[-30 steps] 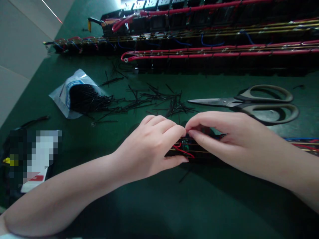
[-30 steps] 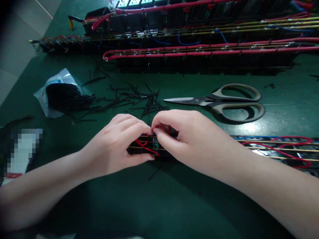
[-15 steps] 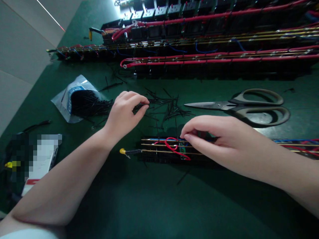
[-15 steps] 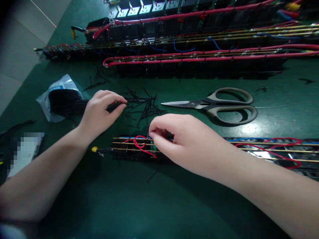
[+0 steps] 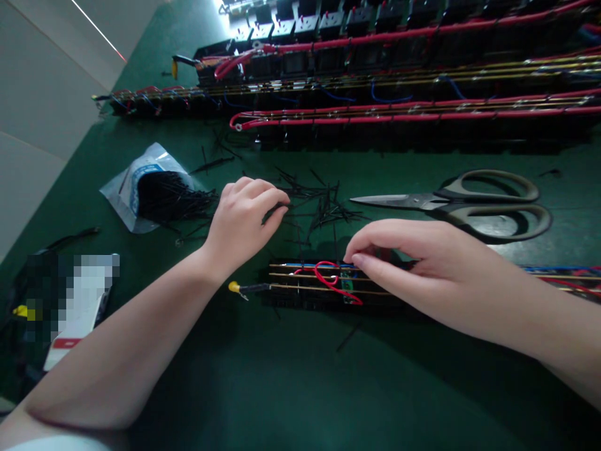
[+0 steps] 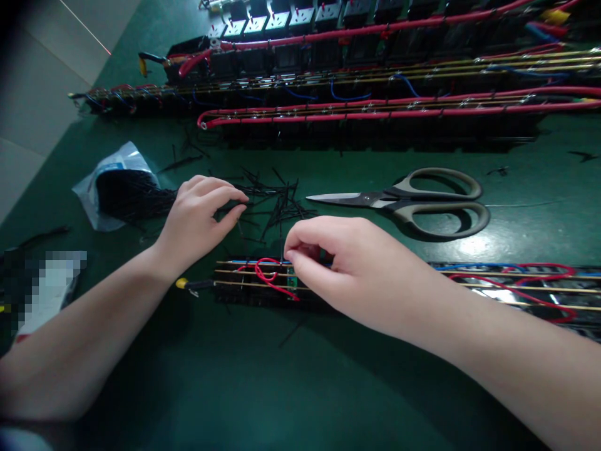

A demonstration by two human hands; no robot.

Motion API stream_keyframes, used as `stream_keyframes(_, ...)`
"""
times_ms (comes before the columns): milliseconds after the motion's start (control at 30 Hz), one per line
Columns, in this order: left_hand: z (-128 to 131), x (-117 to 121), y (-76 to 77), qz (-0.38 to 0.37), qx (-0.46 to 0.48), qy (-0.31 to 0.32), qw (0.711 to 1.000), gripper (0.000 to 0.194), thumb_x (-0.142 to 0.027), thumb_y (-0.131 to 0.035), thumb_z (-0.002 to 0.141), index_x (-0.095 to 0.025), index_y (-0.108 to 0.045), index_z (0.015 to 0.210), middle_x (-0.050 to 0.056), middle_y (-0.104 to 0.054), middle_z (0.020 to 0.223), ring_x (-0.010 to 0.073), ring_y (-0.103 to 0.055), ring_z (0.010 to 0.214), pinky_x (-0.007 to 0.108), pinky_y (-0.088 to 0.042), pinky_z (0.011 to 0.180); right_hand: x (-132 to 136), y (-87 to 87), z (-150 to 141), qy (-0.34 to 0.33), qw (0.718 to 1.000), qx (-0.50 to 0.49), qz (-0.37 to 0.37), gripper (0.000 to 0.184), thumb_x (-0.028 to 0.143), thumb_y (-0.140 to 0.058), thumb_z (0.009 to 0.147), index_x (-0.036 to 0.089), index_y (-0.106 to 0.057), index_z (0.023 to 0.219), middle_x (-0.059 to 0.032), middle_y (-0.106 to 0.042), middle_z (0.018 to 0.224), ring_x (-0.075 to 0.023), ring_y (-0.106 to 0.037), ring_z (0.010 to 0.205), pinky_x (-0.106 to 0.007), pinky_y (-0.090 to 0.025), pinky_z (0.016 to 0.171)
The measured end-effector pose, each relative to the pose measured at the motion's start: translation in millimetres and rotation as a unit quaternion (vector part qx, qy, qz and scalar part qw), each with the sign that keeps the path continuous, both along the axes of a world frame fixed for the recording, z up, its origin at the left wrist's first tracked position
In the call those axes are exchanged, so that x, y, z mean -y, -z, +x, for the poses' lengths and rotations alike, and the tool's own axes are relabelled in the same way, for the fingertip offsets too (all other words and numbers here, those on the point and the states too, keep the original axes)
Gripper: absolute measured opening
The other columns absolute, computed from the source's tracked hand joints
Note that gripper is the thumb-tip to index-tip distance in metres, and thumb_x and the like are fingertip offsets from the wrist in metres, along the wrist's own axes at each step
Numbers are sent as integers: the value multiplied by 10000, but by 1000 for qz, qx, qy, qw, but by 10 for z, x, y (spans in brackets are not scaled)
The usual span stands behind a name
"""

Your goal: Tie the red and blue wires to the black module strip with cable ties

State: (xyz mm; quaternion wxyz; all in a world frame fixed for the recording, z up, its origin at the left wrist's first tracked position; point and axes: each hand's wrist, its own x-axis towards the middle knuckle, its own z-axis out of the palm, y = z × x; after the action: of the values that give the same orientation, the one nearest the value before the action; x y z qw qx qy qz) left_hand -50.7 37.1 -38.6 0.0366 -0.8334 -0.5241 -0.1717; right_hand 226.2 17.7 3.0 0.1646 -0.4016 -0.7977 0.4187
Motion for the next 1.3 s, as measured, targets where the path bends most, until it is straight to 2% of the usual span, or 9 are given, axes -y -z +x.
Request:
stream_keyframes(100,7,6,4,11,-5,-14,1000,144,-220,-632,1024,-227,-763,1084,61,-795,1121,279,-692,1116,457,-508,999,-15,13,10,5,1000,-7,-11,303,450,-570,997,265,-763,853,-42,-758,773,-223,-676,679,-341,-464,537)
stream_keyframes(467,-1,-7,10,-4,-8,3,1000,195,-245,-576,1063,-239,-768,1092,50,-802,1059,258,-700,1063,444,-499,993,-19,20,19,8,1000,-16,-16,294,455,-576,994,272,-765,862,-44,-774,791,-234,-691,698,-350,-466,538)
stream_keyframes(900,-5,-2,17,20,-54,43,997,347,-202,-531,1070,-312,-798,1264,49,-758,977,242,-662,960,429,-464,917,1,9,-6,2,1000,-9,1,283,418,-569,989,269,-763,847,-46,-774,795,-226,-680,684,-347,-465,534)
stream_keyframes(1067,3,9,12,19,-50,32,998,308,-241,-518,1082,-286,-815,1154,57,-769,1014,247,-667,989,436,-473,933,4,8,-4,2,1000,-2,11,281,417,-560,989,280,-760,847,-43,-770,797,-226,-676,686,-354,-474,548)
stream_keyframes(1300,28,32,-20,8,-55,25,998,228,-279,-528,1077,-240,-749,1035,60,-773,1076,261,-675,1017,450,-474,954,8,14,16,-4,1000,1,14,278,395,-555,985,268,-757,844,-46,-773,806,-222,-669,686,-355,-469,548)
